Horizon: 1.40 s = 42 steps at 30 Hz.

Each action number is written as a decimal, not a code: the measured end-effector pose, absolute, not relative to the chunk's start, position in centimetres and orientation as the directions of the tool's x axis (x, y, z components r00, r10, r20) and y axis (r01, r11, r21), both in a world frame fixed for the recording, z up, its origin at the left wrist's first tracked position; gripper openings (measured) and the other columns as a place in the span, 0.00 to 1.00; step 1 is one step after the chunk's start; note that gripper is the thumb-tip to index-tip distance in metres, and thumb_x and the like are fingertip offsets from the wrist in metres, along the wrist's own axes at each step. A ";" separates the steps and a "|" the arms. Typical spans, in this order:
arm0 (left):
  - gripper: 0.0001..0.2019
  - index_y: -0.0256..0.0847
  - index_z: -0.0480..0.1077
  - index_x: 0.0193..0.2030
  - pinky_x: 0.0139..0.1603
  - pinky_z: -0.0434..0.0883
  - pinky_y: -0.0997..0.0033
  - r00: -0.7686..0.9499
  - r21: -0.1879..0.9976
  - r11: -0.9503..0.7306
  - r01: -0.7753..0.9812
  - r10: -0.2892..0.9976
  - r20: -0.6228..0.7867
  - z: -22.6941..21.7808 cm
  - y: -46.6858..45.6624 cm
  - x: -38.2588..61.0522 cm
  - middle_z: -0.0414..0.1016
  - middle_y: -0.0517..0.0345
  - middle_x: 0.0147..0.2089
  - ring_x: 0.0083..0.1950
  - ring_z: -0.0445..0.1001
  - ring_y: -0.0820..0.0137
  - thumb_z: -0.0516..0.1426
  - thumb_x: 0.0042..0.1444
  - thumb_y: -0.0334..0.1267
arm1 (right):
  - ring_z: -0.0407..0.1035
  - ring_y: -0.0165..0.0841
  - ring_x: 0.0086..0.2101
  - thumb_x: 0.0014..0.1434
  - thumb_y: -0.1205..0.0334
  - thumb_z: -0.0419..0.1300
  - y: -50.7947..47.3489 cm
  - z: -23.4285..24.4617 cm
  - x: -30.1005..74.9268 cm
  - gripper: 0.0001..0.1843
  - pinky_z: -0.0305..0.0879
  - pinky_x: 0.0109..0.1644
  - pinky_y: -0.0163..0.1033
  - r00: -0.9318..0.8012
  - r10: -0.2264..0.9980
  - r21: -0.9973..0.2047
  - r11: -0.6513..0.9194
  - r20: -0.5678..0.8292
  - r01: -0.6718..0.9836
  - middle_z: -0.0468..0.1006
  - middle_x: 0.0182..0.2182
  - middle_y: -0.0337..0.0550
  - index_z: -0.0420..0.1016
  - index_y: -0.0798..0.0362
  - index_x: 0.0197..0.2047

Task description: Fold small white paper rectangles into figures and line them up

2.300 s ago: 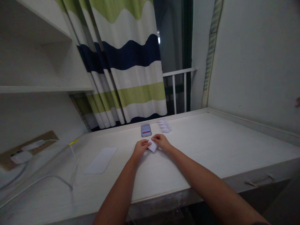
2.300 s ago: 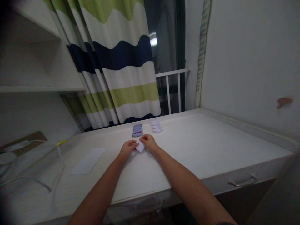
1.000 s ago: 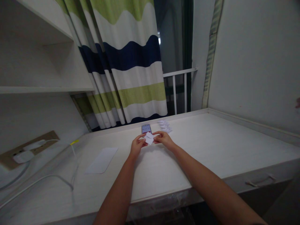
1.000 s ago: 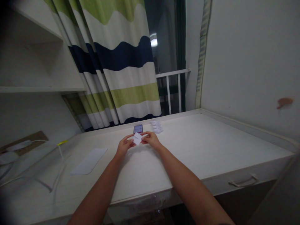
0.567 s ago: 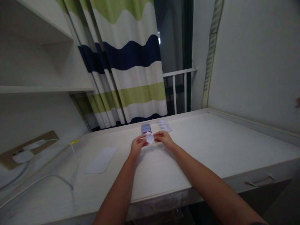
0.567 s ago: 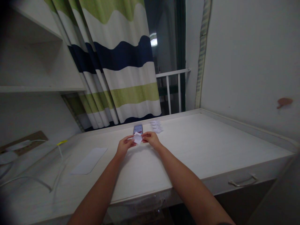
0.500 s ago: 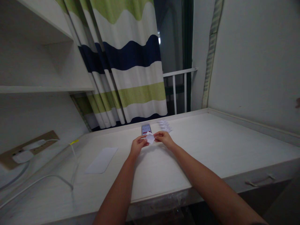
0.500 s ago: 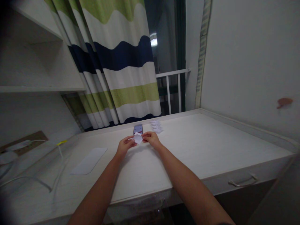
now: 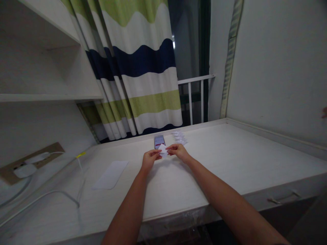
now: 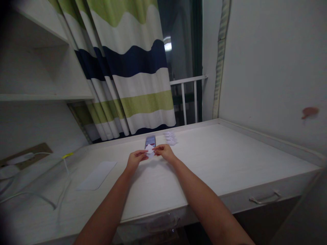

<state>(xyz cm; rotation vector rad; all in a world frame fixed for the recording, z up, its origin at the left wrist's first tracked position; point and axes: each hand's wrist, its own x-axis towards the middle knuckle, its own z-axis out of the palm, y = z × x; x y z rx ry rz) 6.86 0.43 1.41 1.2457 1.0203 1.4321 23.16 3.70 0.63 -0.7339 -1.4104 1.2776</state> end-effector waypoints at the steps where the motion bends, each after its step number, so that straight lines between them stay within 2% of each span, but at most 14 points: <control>1: 0.12 0.32 0.73 0.26 0.36 0.73 0.66 -0.036 0.970 -0.207 -0.128 0.978 0.204 1.4 0.4 6.9 0.76 0.54 0.26 0.28 0.73 0.70 0.64 0.31 0.35 | 0.65 0.25 0.20 0.33 0.64 0.64 3.7 0.7 23.1 0.12 0.63 0.29 0.34 -0.258 0.922 -0.950 0.240 0.288 -0.200 0.73 0.17 0.37 0.75 0.58 0.26; 10: 0.12 0.32 0.73 0.27 0.38 0.72 0.65 -0.027 0.968 -0.193 -0.163 0.981 0.191 1.4 0.3 6.7 0.75 0.54 0.27 0.29 0.73 0.70 0.64 0.31 0.34 | 0.65 0.25 0.21 0.36 0.65 0.61 3.2 1.0 23.1 0.08 0.63 0.30 0.33 -0.279 0.900 -0.933 0.276 0.335 -0.230 0.74 0.19 0.37 0.76 0.57 0.25; 14: 0.13 0.33 0.72 0.28 0.39 0.71 0.65 0.022 0.957 -0.164 -0.238 0.984 0.174 1.2 0.3 6.7 0.75 0.52 0.29 0.30 0.73 0.69 0.63 0.32 0.36 | 0.64 0.25 0.22 0.37 0.67 0.59 3.1 1.1 23.2 0.06 0.63 0.31 0.34 -0.279 0.889 -0.926 0.310 0.362 -0.214 0.73 0.19 0.37 0.75 0.56 0.24; 18: 0.13 0.34 0.69 0.29 0.37 0.71 0.65 0.101 0.951 -0.073 -0.302 0.989 0.108 1.2 0.3 6.8 0.75 0.52 0.29 0.30 0.74 0.69 0.62 0.36 0.39 | 0.64 0.25 0.22 0.38 0.72 0.56 3.2 1.0 23.1 0.08 0.61 0.30 0.33 -0.248 0.877 -0.912 0.390 0.411 -0.130 0.72 0.18 0.36 0.75 0.56 0.23; 22: 0.13 0.35 0.66 0.27 0.34 0.71 0.68 0.052 0.960 -0.055 -0.276 0.996 0.072 1.0 0.4 7.1 0.74 0.56 0.26 0.26 0.72 0.72 0.64 0.34 0.37 | 0.64 0.25 0.23 0.37 0.75 0.54 3.3 0.7 22.8 0.10 0.59 0.30 0.31 -0.239 0.850 -0.878 0.477 0.470 -0.032 0.73 0.19 0.36 0.75 0.55 0.23; 29: 0.16 0.35 0.66 0.27 0.35 0.70 0.69 0.005 0.971 -0.096 -0.219 0.995 0.100 1.2 0.2 7.1 0.72 0.58 0.24 0.27 0.72 0.73 0.65 0.31 0.37 | 0.65 0.26 0.24 0.41 0.71 0.54 3.6 0.1 22.6 0.10 0.61 0.31 0.32 -0.256 0.840 -0.870 0.493 0.479 -0.009 0.74 0.21 0.38 0.75 0.56 0.26; 34: 0.17 0.37 0.64 0.28 0.32 0.70 0.71 -0.006 0.971 -0.149 -0.189 0.989 0.150 1.1 0.2 7.1 0.73 0.59 0.24 0.26 0.72 0.72 0.65 0.31 0.38 | 0.65 0.25 0.23 0.43 0.64 0.56 3.4 0.4 22.5 0.08 0.64 0.29 0.32 -0.267 0.871 -0.911 0.396 0.413 -0.116 0.73 0.21 0.38 0.74 0.56 0.27; 38: 0.18 0.37 0.63 0.27 0.31 0.70 0.71 -0.011 0.972 -0.175 -0.156 0.984 0.175 1.0 0.4 7.2 0.73 0.58 0.24 0.26 0.73 0.72 0.65 0.30 0.39 | 0.65 0.24 0.20 0.40 0.58 0.62 3.1 0.4 22.4 0.14 0.65 0.27 0.32 -0.268 0.892 -0.928 0.322 0.363 -0.187 0.71 0.17 0.34 0.71 0.56 0.31; 42: 0.18 0.36 0.63 0.27 0.31 0.71 0.71 -0.010 0.974 -0.185 -0.128 0.983 0.185 1.0 0.4 7.2 0.73 0.58 0.24 0.26 0.73 0.72 0.65 0.30 0.40 | 0.65 0.24 0.19 0.36 0.55 0.64 2.9 0.4 22.4 0.18 0.66 0.28 0.33 -0.266 0.901 -0.931 0.288 0.343 -0.224 0.70 0.16 0.33 0.70 0.56 0.30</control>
